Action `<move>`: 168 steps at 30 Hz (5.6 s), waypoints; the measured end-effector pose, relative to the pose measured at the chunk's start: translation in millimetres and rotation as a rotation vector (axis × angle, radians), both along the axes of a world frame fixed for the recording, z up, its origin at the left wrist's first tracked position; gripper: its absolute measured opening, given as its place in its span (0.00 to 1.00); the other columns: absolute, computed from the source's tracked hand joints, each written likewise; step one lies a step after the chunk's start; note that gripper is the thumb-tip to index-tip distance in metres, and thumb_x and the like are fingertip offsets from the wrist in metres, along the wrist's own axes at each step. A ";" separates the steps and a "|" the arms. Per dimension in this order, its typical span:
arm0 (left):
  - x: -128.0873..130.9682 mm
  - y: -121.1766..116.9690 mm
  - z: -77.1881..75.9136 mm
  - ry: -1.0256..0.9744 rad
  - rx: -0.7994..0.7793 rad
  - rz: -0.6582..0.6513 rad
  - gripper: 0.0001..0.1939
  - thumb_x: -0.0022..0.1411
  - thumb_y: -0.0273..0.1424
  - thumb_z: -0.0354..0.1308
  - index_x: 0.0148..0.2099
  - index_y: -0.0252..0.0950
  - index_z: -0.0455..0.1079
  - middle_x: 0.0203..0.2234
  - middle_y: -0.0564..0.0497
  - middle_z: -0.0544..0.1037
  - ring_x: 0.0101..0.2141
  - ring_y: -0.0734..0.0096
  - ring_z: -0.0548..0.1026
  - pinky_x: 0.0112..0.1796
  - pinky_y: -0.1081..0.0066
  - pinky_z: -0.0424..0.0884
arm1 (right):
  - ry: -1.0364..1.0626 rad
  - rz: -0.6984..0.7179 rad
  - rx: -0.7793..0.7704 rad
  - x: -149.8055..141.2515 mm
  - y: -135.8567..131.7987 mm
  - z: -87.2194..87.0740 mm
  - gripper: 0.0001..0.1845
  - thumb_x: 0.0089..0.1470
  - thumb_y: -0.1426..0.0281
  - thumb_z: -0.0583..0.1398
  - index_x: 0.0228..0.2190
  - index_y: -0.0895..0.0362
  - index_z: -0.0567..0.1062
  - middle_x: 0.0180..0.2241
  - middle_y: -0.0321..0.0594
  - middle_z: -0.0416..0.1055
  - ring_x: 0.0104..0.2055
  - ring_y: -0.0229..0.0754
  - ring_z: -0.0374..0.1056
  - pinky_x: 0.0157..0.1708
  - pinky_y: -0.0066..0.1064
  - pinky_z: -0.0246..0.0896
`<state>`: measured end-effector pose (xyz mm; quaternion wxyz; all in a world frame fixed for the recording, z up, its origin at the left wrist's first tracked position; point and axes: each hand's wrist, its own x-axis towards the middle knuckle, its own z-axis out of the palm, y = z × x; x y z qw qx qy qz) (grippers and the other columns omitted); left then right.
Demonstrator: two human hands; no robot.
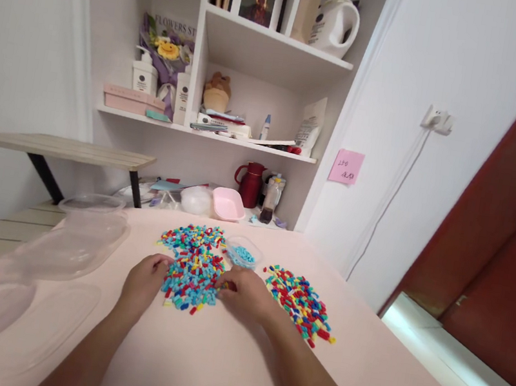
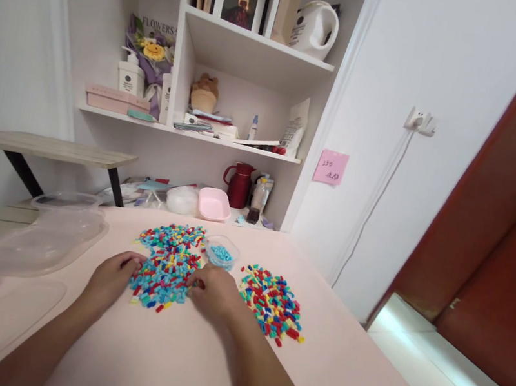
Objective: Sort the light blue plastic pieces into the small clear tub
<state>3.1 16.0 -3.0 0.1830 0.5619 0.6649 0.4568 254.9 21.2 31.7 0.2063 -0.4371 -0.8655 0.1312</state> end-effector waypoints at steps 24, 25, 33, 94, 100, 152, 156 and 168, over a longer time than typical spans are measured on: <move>-3.0 1.8 -1.2 0.003 0.012 -0.008 0.14 0.54 0.36 0.48 0.34 0.40 0.74 0.32 0.49 0.80 0.37 0.62 0.76 0.37 0.68 0.69 | 0.570 -0.406 0.120 29.6 39.5 -6.6 0.16 0.51 0.59 0.56 0.34 0.56 0.77 0.19 0.34 0.63 0.24 0.38 0.59 0.26 0.27 0.53; -3.1 2.0 -1.5 0.002 0.009 -0.009 0.14 0.54 0.36 0.47 0.34 0.40 0.74 0.33 0.49 0.80 0.37 0.62 0.76 0.37 0.68 0.69 | 0.572 -0.423 0.127 31.2 41.0 -7.6 0.16 0.51 0.59 0.56 0.34 0.56 0.77 0.19 0.34 0.63 0.24 0.38 0.60 0.26 0.27 0.53; -3.0 3.1 -1.4 0.000 0.011 -0.005 0.14 0.54 0.36 0.49 0.35 0.40 0.74 0.31 0.50 0.80 0.34 0.63 0.76 0.36 0.68 0.69 | 0.563 -0.358 0.106 26.7 35.9 -5.4 0.19 0.55 0.59 0.52 0.36 0.57 0.77 0.22 0.36 0.67 0.24 0.37 0.59 0.26 0.27 0.54; 17.7 -46.9 22.6 -0.609 0.109 0.231 0.20 0.50 0.21 0.48 0.42 0.38 0.74 0.40 0.48 0.77 0.47 0.66 0.72 0.52 0.62 0.63 | 0.287 0.085 0.242 -0.1 4.1 -14.4 0.13 0.55 0.70 0.54 0.38 0.52 0.77 0.38 0.38 0.77 0.39 0.41 0.71 0.39 0.30 0.62; 17.3 -55.1 6.3 -0.303 0.128 0.199 0.15 0.54 0.25 0.48 0.42 0.38 0.73 0.41 0.47 0.76 0.44 0.66 0.73 0.50 0.63 0.66 | 0.306 0.082 0.250 -0.8 6.1 -13.2 0.12 0.56 0.69 0.55 0.37 0.51 0.78 0.36 0.37 0.77 0.36 0.40 0.70 0.39 0.29 0.61; 15.2 -39.2 3.2 0.242 0.070 -0.022 0.15 0.56 0.27 0.46 0.35 0.40 0.75 0.38 0.48 0.78 0.42 0.65 0.74 0.45 0.66 0.69 | 0.076 0.171 0.042 4.0 5.7 -5.7 0.03 0.43 0.70 0.65 0.26 0.54 0.78 0.25 0.32 0.71 0.28 0.35 0.63 0.27 0.24 0.52; 14.1 -39.6 5.9 0.190 0.086 -0.017 0.15 0.56 0.29 0.46 0.36 0.39 0.75 0.38 0.47 0.78 0.41 0.64 0.75 0.45 0.66 0.69 | 0.374 0.014 0.172 14.5 11.3 4.4 0.05 0.48 0.71 0.62 0.29 0.54 0.78 0.25 0.34 0.68 0.26 0.34 0.61 0.28 0.24 0.55; 15.0 -39.8 8.5 0.143 0.108 -0.005 0.13 0.53 0.30 0.49 0.33 0.41 0.75 0.33 0.51 0.80 0.37 0.64 0.77 0.41 0.68 0.71 | 0.670 -0.399 0.405 38.2 40.6 -1.7 0.19 0.55 0.60 0.56 0.43 0.56 0.76 0.28 0.38 0.69 0.26 0.38 0.61 0.33 0.32 0.59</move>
